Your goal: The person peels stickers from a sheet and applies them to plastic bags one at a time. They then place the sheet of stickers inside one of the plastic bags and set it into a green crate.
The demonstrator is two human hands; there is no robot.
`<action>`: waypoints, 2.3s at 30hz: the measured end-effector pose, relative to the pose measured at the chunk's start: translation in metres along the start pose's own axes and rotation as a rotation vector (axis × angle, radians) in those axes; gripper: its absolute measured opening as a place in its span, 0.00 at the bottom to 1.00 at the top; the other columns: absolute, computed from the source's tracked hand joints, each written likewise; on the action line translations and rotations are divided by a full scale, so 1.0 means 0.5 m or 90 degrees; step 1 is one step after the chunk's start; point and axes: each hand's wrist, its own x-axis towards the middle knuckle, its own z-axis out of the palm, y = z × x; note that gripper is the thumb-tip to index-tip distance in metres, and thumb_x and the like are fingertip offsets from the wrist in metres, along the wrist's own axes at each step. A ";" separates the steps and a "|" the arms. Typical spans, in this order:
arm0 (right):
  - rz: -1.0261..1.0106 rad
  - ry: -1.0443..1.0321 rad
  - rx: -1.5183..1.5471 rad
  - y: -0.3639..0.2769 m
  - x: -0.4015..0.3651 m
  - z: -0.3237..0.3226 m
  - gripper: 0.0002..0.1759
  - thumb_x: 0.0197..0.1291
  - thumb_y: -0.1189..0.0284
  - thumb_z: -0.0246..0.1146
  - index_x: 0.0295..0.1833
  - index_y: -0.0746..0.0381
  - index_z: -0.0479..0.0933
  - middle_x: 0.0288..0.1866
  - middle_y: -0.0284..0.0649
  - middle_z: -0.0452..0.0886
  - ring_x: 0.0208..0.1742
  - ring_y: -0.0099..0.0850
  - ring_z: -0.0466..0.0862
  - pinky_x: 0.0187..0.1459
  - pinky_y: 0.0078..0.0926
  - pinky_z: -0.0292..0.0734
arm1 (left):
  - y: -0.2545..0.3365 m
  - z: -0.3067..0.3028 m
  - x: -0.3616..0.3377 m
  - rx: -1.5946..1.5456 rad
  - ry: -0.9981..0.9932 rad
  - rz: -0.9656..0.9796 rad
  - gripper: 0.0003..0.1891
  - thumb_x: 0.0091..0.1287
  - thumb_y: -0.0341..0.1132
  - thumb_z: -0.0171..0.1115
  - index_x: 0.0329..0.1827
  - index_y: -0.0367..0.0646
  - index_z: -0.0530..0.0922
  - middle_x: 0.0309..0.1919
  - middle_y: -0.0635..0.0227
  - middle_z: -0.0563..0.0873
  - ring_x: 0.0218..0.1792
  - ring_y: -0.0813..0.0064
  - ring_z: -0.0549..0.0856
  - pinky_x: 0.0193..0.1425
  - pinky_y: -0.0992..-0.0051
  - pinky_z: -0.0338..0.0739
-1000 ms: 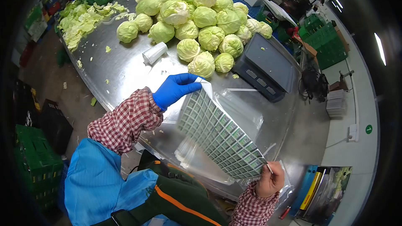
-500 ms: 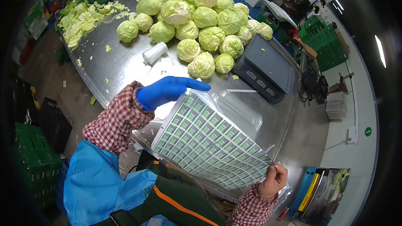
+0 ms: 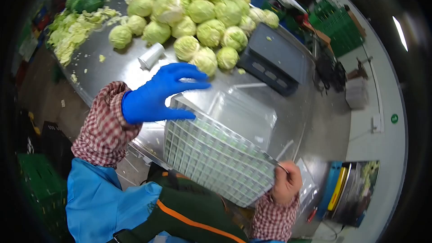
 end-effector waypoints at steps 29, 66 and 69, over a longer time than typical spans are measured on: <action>-0.055 -0.711 -0.363 -0.039 0.181 0.137 0.26 0.48 0.50 0.61 0.35 0.64 0.68 0.28 0.44 0.73 0.28 0.40 0.76 0.30 0.30 0.70 | 0.032 0.116 0.078 -0.268 -0.403 -0.105 0.20 0.48 0.47 0.66 0.40 0.44 0.79 0.28 0.60 0.82 0.28 0.63 0.82 0.33 0.70 0.74; 0.640 0.057 0.034 0.320 -0.146 -0.166 0.13 0.51 0.66 0.61 0.36 0.65 0.73 0.30 0.41 0.78 0.33 0.28 0.78 0.36 0.26 0.72 | 0.112 0.434 -0.028 -0.220 0.290 -0.401 0.08 0.60 0.30 0.56 0.41 0.40 0.76 0.37 0.65 0.79 0.35 0.70 0.78 0.43 0.71 0.72; 0.594 -0.043 -0.084 0.447 -0.233 -0.072 0.12 0.53 0.67 0.61 0.39 0.64 0.71 0.26 0.35 0.76 0.29 0.26 0.76 0.33 0.24 0.71 | 0.083 0.507 -0.101 -0.236 -0.194 0.099 0.13 0.57 0.35 0.59 0.45 0.44 0.75 0.43 0.64 0.78 0.41 0.65 0.76 0.46 0.69 0.71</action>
